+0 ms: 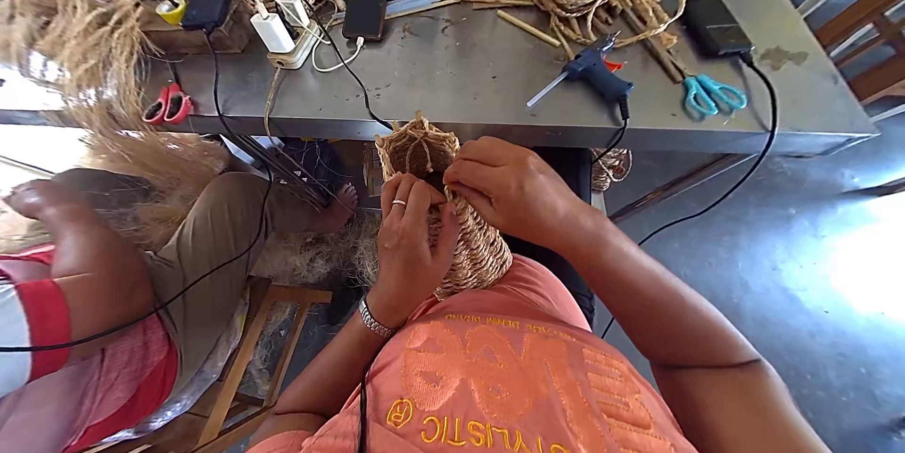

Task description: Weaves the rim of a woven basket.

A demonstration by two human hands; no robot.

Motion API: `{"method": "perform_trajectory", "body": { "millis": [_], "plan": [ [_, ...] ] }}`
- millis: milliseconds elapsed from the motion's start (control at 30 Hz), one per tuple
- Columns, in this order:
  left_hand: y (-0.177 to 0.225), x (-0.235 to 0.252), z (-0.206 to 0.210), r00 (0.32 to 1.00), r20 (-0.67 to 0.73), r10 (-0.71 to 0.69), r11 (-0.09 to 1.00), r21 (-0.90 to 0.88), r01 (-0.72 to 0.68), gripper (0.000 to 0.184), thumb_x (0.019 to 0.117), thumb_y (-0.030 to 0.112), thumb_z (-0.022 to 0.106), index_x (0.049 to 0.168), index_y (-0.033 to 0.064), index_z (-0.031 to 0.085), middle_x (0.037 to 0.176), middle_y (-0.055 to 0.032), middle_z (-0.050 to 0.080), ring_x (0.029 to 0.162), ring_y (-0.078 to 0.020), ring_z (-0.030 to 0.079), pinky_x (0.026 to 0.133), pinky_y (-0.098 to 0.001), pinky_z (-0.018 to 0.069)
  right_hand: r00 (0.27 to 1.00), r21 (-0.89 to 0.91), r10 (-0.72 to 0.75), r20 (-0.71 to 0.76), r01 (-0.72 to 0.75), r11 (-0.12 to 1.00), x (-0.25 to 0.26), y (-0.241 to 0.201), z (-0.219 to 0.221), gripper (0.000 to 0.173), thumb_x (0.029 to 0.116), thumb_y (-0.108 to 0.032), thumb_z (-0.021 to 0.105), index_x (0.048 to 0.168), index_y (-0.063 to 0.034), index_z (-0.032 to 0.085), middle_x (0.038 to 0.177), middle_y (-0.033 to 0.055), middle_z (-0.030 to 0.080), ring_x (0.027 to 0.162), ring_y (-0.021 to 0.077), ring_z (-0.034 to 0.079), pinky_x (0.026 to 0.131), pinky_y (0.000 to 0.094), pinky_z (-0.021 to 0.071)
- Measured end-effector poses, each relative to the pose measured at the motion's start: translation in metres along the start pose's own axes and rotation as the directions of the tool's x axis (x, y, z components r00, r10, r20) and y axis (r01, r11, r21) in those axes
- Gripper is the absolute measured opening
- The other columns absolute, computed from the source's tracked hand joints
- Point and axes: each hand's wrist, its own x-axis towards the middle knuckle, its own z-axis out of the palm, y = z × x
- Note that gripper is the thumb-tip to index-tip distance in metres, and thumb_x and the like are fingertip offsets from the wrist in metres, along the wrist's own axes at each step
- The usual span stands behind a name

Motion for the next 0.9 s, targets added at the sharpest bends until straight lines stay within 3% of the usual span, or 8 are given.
{"method": "perform_trajectory", "body": {
  "millis": [167, 367, 533, 700, 900],
  "plan": [
    [-0.001, -0.003, -0.005, 0.999, 0.007, -0.047, 0.997, -0.065, 0.048, 0.012, 0.0995, 0.018, 0.058, 0.104, 0.0072, 0.06, 0.108, -0.0057, 0.06, 0.114, -0.021, 0.053, 0.103, -0.0378, 0.0419, 0.995, -0.085, -0.067, 0.067, 0.073, 0.994, -0.002, -0.006, -0.01, 0.018, 0.0982, -0.001, 0.058, 0.101, -0.0025, 0.075, 0.099, 0.0114, 0.07, 0.091, 0.0259, 0.066, 0.076, 0.0336, 0.0563],
    [-0.001, -0.001, -0.01, 0.997, 0.007, -0.082, 0.993, -0.079, 0.083, 0.012, 0.0985, 0.017, 0.058, 0.108, 0.0105, 0.062, 0.102, 0.001, 0.065, 0.11, -0.0172, 0.054, 0.098, -0.0361, 0.0429, 0.992, -0.098, -0.107, 0.072, 0.114, 0.989, -0.002, -0.014, -0.011, 0.019, 0.0987, 0.0, 0.056, 0.103, -0.0012, 0.075, 0.096, 0.012, 0.068, 0.09, 0.0268, 0.065, 0.074, 0.0345, 0.0558],
    [-0.003, 0.001, -0.013, 0.997, 0.005, -0.071, 0.996, -0.058, 0.071, 0.01, 0.0968, 0.016, 0.062, 0.102, 0.0114, 0.069, 0.1, 0.0025, 0.067, 0.109, -0.0154, 0.056, 0.096, -0.0334, 0.0449, 0.993, -0.109, -0.014, 0.116, 0.027, 0.994, -0.008, -0.016, -0.01, 0.018, 0.1007, -0.006, 0.056, 0.102, -0.0012, 0.073, 0.099, 0.0128, 0.067, 0.095, 0.0264, 0.067, 0.079, 0.0355, 0.0582],
    [-0.004, 0.003, -0.013, 0.998, 0.024, -0.052, 0.998, 0.027, 0.052, 0.013, 0.0971, 0.018, 0.061, 0.104, 0.0121, 0.07, 0.101, 0.002, 0.069, 0.106, -0.016, 0.058, 0.091, -0.0344, 0.0469, 0.983, -0.065, 0.098, 0.153, -0.089, 0.994, -0.01, -0.016, -0.008, 0.02, 0.1016, -0.013, 0.057, 0.103, -0.0023, 0.073, 0.093, 0.0109, 0.065, 0.09, 0.024, 0.067, 0.077, 0.0357, 0.0581],
    [-0.003, 0.003, -0.013, 0.996, 0.08, -0.035, 0.999, 0.032, 0.033, 0.013, 0.0975, 0.02, 0.059, 0.102, 0.0144, 0.07, 0.102, 0.0043, 0.069, 0.107, -0.0158, 0.056, 0.092, -0.0362, 0.0448, 0.971, -0.113, 0.152, 0.186, -0.132, 0.985, -0.011, -0.019, -0.01, 0.015, 0.0962, -0.012, 0.059, 0.092, -0.0042, 0.071, 0.085, 0.0077, 0.061, 0.078, 0.0219, 0.064, 0.063, 0.0364, 0.055]
  ]
}}
